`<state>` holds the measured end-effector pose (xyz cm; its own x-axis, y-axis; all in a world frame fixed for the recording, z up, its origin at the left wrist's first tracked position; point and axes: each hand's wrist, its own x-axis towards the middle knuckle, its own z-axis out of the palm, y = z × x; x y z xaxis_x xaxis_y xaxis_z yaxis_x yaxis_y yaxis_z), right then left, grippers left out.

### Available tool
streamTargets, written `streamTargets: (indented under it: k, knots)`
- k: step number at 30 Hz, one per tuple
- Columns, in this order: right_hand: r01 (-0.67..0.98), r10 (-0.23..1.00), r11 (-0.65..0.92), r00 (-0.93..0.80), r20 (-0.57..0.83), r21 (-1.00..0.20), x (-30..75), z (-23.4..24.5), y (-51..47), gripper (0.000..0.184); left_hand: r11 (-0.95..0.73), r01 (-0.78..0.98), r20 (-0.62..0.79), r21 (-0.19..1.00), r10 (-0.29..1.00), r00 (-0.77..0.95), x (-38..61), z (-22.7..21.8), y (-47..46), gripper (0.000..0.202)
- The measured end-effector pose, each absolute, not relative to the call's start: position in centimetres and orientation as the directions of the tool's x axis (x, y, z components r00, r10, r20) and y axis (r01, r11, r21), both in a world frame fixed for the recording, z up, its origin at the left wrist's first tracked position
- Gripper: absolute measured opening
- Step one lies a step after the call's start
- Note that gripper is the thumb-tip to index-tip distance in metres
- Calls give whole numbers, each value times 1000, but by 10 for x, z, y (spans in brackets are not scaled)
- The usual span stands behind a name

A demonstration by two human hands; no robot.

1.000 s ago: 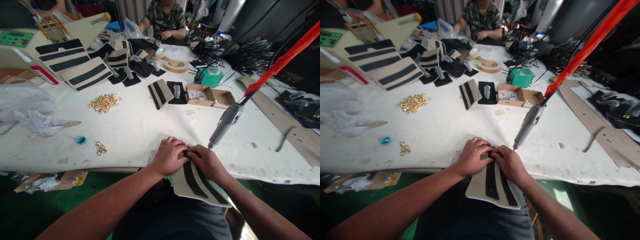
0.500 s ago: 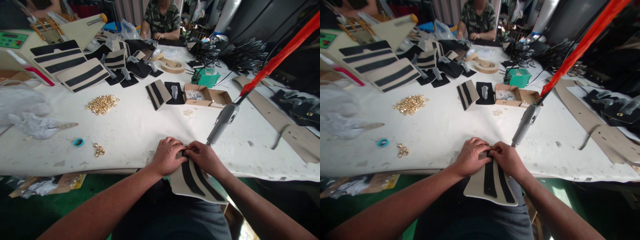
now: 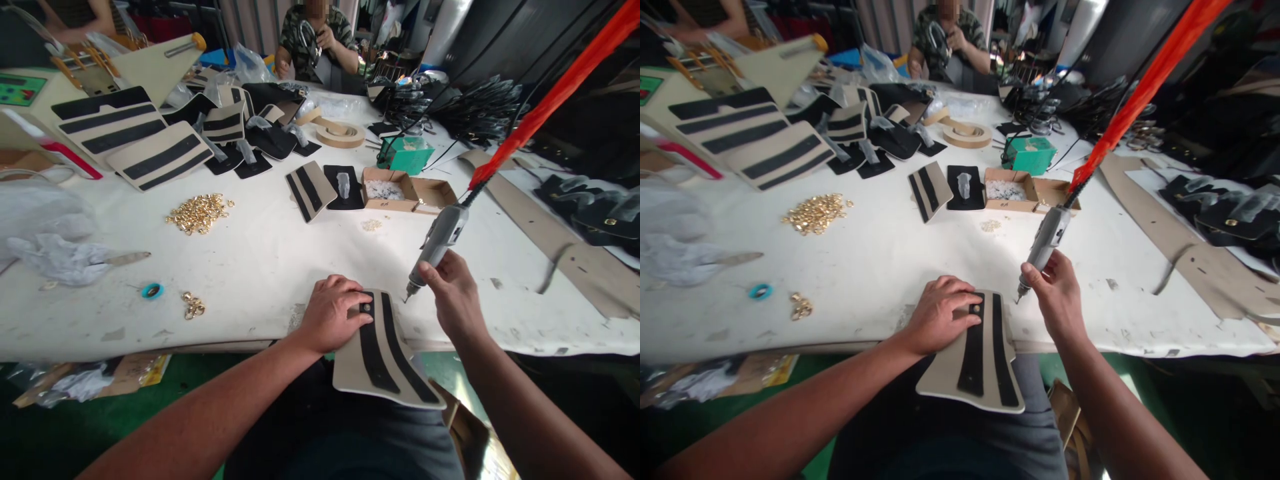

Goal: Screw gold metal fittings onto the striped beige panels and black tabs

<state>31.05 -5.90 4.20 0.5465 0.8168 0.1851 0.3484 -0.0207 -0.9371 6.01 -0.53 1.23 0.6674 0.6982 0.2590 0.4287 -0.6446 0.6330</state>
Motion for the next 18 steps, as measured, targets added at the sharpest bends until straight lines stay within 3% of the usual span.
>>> streamTargets:
  k: [3,5,10,18]
  knots:
    - [134,827,-75,562,14,-988,303,40,-34,59,-648,432,259,627,696,669,60,13,-5,30]
    - [57,812,-56,583,-12,-997,292,43,-28,53,-645,434,254,629,698,669,60,13,-6,31]
    - [20,834,130,539,120,-991,258,65,-42,44,-638,434,239,636,698,675,60,14,-6,32]
    - [4,858,181,488,159,-984,223,75,-54,31,-632,428,230,647,696,680,59,14,-6,30]
